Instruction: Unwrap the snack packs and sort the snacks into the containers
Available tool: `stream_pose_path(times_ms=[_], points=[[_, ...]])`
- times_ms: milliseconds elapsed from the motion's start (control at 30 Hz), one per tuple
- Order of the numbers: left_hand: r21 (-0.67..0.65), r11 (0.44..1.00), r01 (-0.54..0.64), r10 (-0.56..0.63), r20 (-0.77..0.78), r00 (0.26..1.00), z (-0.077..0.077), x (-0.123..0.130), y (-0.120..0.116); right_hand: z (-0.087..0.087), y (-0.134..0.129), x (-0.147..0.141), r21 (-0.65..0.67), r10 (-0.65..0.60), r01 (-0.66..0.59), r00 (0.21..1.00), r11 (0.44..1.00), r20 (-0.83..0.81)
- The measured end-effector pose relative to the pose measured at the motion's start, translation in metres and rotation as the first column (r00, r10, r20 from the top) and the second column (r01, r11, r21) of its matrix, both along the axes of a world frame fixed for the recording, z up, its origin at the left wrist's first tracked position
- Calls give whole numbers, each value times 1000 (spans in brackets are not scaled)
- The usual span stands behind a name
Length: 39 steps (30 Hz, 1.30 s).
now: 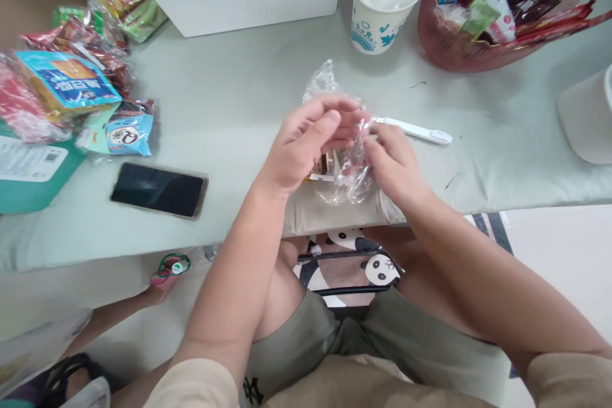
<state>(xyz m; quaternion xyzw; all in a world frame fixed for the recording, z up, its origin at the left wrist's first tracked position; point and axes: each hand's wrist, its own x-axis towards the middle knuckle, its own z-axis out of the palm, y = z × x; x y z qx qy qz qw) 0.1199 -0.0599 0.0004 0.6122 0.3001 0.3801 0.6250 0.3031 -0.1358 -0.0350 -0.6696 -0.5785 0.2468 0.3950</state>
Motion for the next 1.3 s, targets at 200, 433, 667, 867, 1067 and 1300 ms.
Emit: stream_pose_path(times_ms=[200, 433, 667, 867, 1067, 1300], points=[[56, 994, 90, -90, -11, 996, 2, 2, -2, 10, -14, 8, 235, -135, 108, 986, 966, 100], [274, 962, 15, 53, -240, 969, 6, 12, -9, 21, -13, 0, 210, -36, 9, 992, 978, 125], [317, 947, -45, 285, -771, 570, 1, 9, -14, 26, -7, 35, 110, -282, 267, 947, 957, 154], [269, 963, 14, 219, -810, 544, 4, 1, -5, 24, -1, 64, 52, -411, 420, 846, 906, 340], [182, 978, 98, 61, -705, 706, 5, -11, 10, 29, -4, 67, 292, -331, 225, 858, 930, 392], [-95, 976, 198, -219, -506, 834, 11, -16, 16, 27, 16, 41, 141, -32, -45, 865, 989, 500]])
